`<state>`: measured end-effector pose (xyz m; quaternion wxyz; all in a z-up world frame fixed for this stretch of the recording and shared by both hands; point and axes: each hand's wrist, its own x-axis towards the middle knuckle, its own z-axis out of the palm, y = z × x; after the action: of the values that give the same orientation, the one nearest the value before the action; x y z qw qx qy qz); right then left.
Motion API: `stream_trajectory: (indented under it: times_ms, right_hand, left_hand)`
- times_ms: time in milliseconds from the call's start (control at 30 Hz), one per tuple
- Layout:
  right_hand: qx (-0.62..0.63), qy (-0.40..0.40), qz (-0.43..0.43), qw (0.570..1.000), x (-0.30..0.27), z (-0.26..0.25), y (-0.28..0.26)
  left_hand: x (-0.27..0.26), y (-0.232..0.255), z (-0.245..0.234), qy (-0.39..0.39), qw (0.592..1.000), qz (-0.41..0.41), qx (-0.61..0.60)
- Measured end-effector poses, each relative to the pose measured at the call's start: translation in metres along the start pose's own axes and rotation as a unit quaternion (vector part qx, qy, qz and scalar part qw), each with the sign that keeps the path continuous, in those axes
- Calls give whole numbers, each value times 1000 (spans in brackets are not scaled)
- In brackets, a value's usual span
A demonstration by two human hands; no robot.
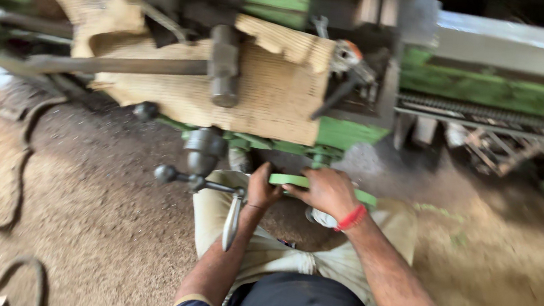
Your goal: The person sits on the floor and rotates a green handwheel on a metal lathe to advance the carriage. The hands grip and turn the wheel repeatedly while the machine remains stationary.
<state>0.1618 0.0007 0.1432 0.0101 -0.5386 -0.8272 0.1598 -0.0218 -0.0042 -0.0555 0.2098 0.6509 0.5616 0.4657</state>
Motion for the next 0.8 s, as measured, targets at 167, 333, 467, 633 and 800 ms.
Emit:
stream_trajectory:
  times_ms: [167,333,467,633,800]
  right_hand:
    - [-12,-1,-7,1000,1,-2,-6]
    - [-32,-11,-3,999,3,-5,-11]
    - [-28,-28,12,999,3,-7,-17]
    - [-36,-26,9,999,4,-7,-20]
    - [-38,-26,8,999,5,-5,-21]
  left_hand:
    - [2,8,-3,27,1000,13,-7]
    - [3,10,-7,30,999,11,-22]
    - [1,13,-10,35,999,7,-28]
    - [1,13,-8,53,998,7,-34]
    - [0,8,-6,49,998,16,-28]
